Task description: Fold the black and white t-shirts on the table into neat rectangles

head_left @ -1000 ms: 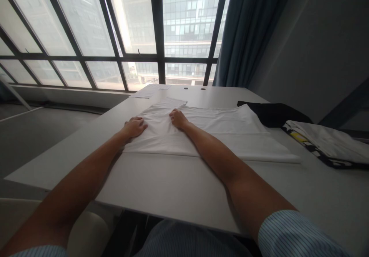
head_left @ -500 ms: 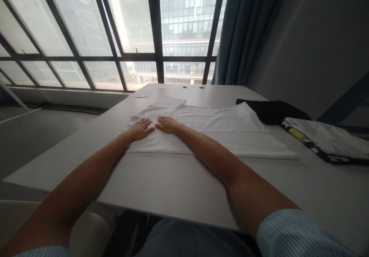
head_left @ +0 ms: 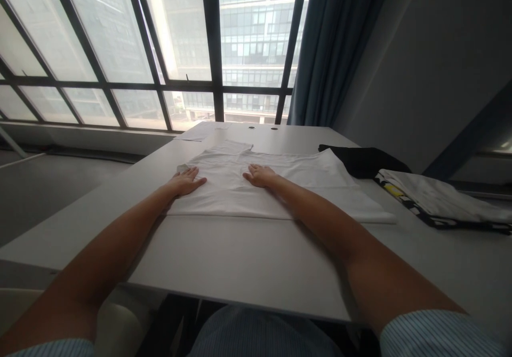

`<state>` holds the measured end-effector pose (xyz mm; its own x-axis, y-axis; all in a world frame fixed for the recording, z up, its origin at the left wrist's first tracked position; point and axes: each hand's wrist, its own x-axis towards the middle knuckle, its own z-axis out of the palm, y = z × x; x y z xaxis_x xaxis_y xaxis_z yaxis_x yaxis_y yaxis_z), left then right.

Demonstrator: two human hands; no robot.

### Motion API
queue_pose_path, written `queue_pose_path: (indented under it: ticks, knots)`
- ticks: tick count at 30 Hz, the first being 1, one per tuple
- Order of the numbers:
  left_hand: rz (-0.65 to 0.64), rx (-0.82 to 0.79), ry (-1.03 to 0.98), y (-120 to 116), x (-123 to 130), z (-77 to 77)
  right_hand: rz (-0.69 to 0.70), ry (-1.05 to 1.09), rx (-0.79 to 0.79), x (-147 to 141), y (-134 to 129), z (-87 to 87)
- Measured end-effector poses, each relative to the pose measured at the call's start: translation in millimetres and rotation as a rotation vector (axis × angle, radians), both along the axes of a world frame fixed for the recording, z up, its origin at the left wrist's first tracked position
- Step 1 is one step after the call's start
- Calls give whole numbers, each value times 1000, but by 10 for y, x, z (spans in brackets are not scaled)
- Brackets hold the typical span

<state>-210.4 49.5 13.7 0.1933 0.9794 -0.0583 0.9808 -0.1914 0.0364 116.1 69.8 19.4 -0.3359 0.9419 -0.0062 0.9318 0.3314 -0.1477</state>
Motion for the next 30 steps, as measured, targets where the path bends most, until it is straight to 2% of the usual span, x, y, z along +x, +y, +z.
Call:
queue_pose_path:
  ticks: [4, 9, 11, 13, 17, 19, 21, 23, 25, 28, 30]
  knots:
    - [23, 16, 4, 23, -16, -21, -80, 6, 91, 864, -264, -36]
    - [94, 36, 48, 5, 23, 44, -171, -8, 354, 1992, -809, 35]
    - [55, 76, 63, -8, 132, 113, -234, 17, 367, 2331, -1000, 80]
    - [-32, 110, 51, -52, 345, 182, -312, 49, 340, 2570, -1127, 103]
    - [-313, 93, -38, -295, 983, 204, -422, 52, 309, 2723, -1196, 68]
    - [-450, 55, -94, -449, 1259, 129, -411, 48, 315, 2658, -1186, 39]
    - [-527, 34, -155, -552, 1410, 28, -352, 77, 328, 2548, -1177, 12]
    - [-558, 63, -219, -567, 1413, -57, -279, 117, 313, 2447, -1175, -21]
    - [-576, 123, -275, -500, 1287, -105, -238, 142, 271, 2395, -1177, -64]
    - [-559, 189, -308, -312, 952, -122, -239, 145, 225, 2406, -1182, -121]
    - [-462, 177, -266, -160, 698, -114, -231, 114, 218, 2433, -1179, -127]
